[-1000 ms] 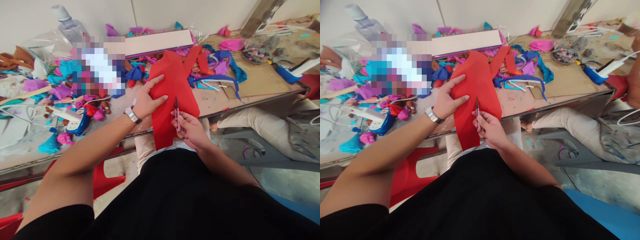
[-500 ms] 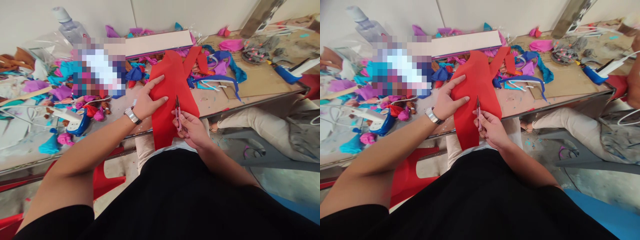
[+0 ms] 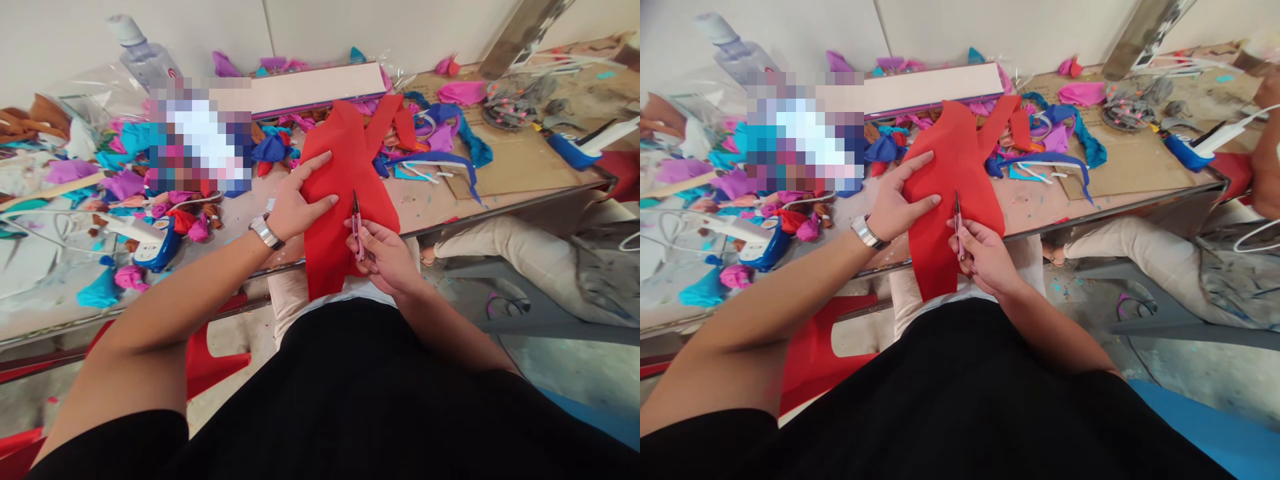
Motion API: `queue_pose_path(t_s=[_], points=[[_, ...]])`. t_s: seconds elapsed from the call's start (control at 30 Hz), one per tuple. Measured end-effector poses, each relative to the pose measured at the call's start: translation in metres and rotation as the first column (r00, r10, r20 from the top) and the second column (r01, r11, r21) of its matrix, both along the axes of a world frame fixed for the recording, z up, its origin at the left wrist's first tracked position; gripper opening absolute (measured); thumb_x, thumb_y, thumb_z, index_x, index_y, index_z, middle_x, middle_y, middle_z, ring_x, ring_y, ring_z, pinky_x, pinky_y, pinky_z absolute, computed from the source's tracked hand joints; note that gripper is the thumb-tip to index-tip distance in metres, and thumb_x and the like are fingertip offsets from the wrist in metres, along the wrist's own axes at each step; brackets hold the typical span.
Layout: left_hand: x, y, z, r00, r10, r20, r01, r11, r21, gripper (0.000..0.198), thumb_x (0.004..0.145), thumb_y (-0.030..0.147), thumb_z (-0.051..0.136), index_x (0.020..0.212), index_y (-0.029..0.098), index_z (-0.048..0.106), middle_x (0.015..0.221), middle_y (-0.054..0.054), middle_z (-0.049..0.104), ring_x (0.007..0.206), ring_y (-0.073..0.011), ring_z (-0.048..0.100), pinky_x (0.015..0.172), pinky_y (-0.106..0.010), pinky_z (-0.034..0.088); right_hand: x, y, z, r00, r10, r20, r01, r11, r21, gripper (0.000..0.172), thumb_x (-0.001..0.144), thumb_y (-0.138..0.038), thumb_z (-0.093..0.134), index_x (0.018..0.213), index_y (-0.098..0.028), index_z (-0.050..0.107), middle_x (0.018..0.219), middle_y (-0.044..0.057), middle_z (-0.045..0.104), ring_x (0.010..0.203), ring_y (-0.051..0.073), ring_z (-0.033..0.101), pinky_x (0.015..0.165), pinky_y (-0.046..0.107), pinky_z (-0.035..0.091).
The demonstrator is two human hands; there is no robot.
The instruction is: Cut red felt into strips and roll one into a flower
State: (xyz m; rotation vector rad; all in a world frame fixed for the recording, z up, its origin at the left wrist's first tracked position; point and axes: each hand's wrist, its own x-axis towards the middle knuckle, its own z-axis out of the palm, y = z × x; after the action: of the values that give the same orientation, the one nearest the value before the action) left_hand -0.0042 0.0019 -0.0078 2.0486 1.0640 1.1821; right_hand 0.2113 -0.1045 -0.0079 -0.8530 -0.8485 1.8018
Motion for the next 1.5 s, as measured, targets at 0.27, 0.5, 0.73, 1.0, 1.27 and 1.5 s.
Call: queue_pose_path(t_s=[0.27,0.5,0.73,1.0,1.27,1.5], points=[[0.0,0.007,-0.009,0.989,-0.02,0.144,0.023,1.0,-0.017,0.076,0.09,0.064,0.079,0.154,0.029,0.059,0.165,-0.01,0.057,0.158,-0.0356,0.05,0.135,-0.055,0.039,0.001,-0.003,-0.002,1.0,0.02,0.019,-0.02,1.0,0.002,0.041,0.092,-0.047,0.083,0.118,-0.019,0.069,0.071,-0.007,0.058,0.043,0.001,0.022,0.042,0.021,0.015],[0.0,0.014,-0.016,0.914,-0.017,0.405,0.121,0.965,-0.233,0.07,0.091,0.071,0.075,0.148,0.032,0.063,0.145,-0.006,0.074,0.133,-0.0332,0.072,0.112,-0.052,0.063,-0.001,-0.011,-0.005,0.998,0.067,0.0,-0.067,0.998,-0.007,0.045,0.09,-0.048,0.084,0.119,-0.018,0.068,0.072,-0.007,0.056,0.046,0.002,0.021,0.044,0.022,0.015],[-0.005,0.019,-0.022,0.942,0.007,0.335,0.066,0.976,-0.206,0.067,0.087,0.056,0.083,0.146,0.03,0.066,0.149,-0.007,0.072,0.133,-0.0338,0.073,0.112,-0.053,0.064,-0.001,-0.017,-0.007,0.997,0.077,-0.015,-0.077,0.997,-0.025,0.045,0.089,-0.047,0.085,0.119,-0.018,0.068,0.071,-0.008,0.056,0.044,0.001,0.023,0.044,0.021,0.016],[-0.007,0.014,-0.015,0.985,0.033,0.167,-0.023,0.998,-0.061,0.065,0.085,0.042,0.083,0.147,0.026,0.069,0.157,-0.008,0.066,0.148,-0.0353,0.061,0.13,-0.057,0.048,0.001,-0.012,-0.006,0.997,0.065,-0.036,-0.065,0.998,0.012,0.038,0.092,-0.046,0.084,0.114,-0.019,0.069,0.073,-0.007,0.059,0.042,0.0,0.023,0.043,0.022,0.015],[-0.006,0.007,-0.008,0.999,0.03,0.037,-0.033,0.996,0.082,0.076,0.084,0.04,0.083,0.155,0.027,0.061,0.164,-0.007,0.059,0.154,-0.0368,0.054,0.135,-0.059,0.04,0.0,-0.008,-0.004,0.999,0.044,-0.026,-0.043,0.999,0.013,0.039,0.091,-0.047,0.084,0.112,-0.018,0.069,0.074,-0.007,0.06,0.041,0.0,0.024,0.043,0.022,0.013],[-0.006,0.008,-0.009,0.999,0.035,0.025,-0.037,0.997,0.062,0.078,0.085,0.042,0.082,0.157,0.028,0.058,0.166,-0.007,0.057,0.156,-0.037,0.052,0.136,-0.059,0.037,-0.001,-0.007,-0.002,0.999,0.035,-0.017,-0.035,0.999,0.01,0.039,0.088,-0.047,0.086,0.108,-0.017,0.069,0.073,-0.007,0.06,0.041,-0.001,0.025,0.043,0.023,0.011]])
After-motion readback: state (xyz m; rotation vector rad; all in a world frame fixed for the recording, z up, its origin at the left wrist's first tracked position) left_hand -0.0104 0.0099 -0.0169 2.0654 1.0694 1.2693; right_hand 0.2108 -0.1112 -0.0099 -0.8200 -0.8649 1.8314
